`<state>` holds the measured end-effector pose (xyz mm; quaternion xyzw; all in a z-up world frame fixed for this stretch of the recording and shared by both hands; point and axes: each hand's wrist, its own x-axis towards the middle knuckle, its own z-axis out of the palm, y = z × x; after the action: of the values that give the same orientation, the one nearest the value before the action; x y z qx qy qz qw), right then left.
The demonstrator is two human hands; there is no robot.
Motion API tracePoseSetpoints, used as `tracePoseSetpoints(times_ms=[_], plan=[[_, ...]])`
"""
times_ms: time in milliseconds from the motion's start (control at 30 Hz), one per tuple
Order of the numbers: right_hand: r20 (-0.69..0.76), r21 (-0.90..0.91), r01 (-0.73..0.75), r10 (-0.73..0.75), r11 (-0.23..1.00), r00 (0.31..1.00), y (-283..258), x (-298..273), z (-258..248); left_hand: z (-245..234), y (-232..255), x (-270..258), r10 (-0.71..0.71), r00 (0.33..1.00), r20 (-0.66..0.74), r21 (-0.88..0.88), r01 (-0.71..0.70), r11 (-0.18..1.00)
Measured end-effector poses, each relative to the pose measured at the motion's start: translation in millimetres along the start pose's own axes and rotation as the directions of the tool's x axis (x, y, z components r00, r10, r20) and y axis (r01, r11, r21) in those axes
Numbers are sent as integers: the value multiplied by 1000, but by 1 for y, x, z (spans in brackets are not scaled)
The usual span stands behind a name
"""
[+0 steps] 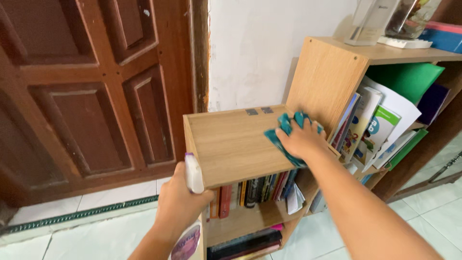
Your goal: The person sprays a cleaning solution onto a small wooden bookshelf and wipes the surfaces with a cloth. They clean the top, sides, and interior shelves while holding the spray bottle in one hand and the cloth in the other.
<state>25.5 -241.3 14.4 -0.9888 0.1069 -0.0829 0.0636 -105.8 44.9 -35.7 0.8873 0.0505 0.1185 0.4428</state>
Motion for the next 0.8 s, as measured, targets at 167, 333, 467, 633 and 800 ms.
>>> tracePoseSetpoints(times_ms=[167,333,467,633,800], plan=[[-19,111,390,-390,914,920,-84,-31,29,-2,-1,3,12,1000,7,8,-12,1000],[19,65,509,-511,858,859,-57,-74,30,-6,2,3,-53,993,103,-11,54,998],[-42,21,133,-132,991,990,14,-9,13,-20,7,9,-46,980,194,16,44,999],[-101,-33,93,-96,995,990,-18,38,20,-38,17,27,-30,934,355,47,14,999],[-56,110,475,-472,873,880,-42,-15,33,-61,19,50,16,893,450,-146,56,988]])
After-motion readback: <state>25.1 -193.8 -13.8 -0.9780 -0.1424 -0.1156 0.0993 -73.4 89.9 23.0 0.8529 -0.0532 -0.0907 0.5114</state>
